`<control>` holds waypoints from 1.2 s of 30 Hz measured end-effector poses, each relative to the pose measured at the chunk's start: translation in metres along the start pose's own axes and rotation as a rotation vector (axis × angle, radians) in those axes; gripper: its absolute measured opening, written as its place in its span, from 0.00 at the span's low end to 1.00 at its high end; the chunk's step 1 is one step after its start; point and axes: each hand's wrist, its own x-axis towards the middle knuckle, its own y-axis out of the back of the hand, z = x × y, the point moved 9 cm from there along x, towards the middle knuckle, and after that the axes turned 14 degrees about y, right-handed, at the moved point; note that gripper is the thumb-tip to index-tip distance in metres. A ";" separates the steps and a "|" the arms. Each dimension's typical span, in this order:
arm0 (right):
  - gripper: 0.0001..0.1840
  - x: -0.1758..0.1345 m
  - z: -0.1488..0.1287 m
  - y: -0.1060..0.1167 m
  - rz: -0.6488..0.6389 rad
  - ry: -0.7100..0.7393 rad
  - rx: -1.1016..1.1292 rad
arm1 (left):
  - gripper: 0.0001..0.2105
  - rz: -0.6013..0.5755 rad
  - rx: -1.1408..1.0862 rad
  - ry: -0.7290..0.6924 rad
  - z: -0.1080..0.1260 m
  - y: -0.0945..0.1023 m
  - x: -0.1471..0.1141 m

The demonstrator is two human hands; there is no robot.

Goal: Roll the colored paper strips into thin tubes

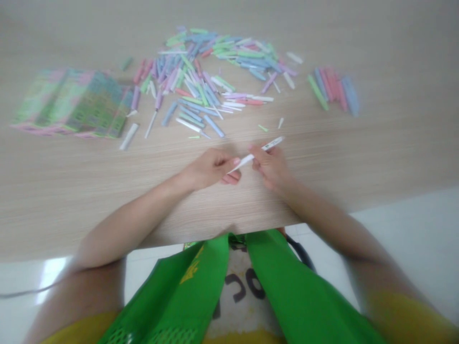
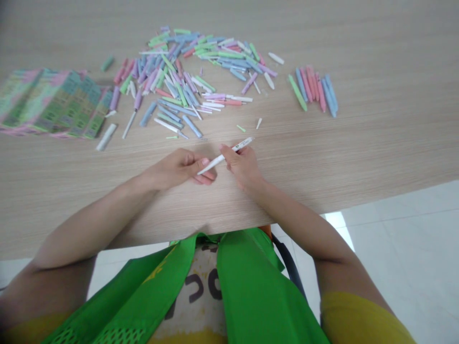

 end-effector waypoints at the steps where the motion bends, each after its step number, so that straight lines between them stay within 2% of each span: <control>1: 0.31 0.000 0.000 -0.001 -0.011 -0.006 0.014 | 0.25 -0.032 -0.008 0.050 -0.004 -0.001 0.000; 3: 0.30 -0.001 0.000 -0.004 -0.030 -0.017 0.051 | 0.21 -0.058 -0.035 0.118 -0.011 -0.001 0.000; 6: 0.29 -0.002 0.001 -0.005 -0.039 -0.023 0.083 | 0.16 -0.012 -0.078 0.107 -0.012 0.003 0.001; 9: 0.30 -0.002 0.002 -0.005 -0.048 -0.015 0.048 | 0.15 0.106 -0.088 0.036 -0.010 0.013 0.002; 13: 0.30 -0.002 0.002 -0.006 -0.053 -0.012 0.021 | 0.17 0.313 0.028 -0.058 -0.006 0.020 -0.001; 15: 0.30 -0.002 0.002 -0.006 -0.054 -0.025 0.051 | 0.19 0.345 0.058 -0.073 -0.002 0.018 -0.003; 17: 0.31 0.000 0.003 -0.005 -0.050 -0.037 0.102 | 0.23 0.275 0.014 -0.051 -0.001 0.013 -0.003; 21: 0.31 0.002 0.002 -0.003 -0.032 -0.056 0.141 | 0.27 0.036 -0.045 0.022 0.001 0.008 -0.011; 25: 0.31 0.001 0.000 -0.005 -0.047 -0.052 0.157 | 0.24 -0.234 -0.019 0.054 -0.004 0.000 -0.019; 28: 0.31 0.001 -0.002 -0.008 -0.072 -0.037 0.159 | 0.20 -0.294 -0.032 0.057 -0.007 -0.004 -0.016; 30: 0.31 0.001 -0.003 -0.009 -0.081 -0.020 0.160 | 0.18 -0.229 -0.045 0.067 -0.010 -0.001 -0.011; 33: 0.31 -0.001 -0.003 -0.012 -0.097 -0.004 0.158 | 0.16 -0.047 -0.026 0.056 -0.014 0.009 -0.006; 36: 0.31 -0.004 -0.001 -0.014 -0.095 -0.019 0.150 | 0.12 0.257 0.160 -0.064 -0.009 0.021 -0.012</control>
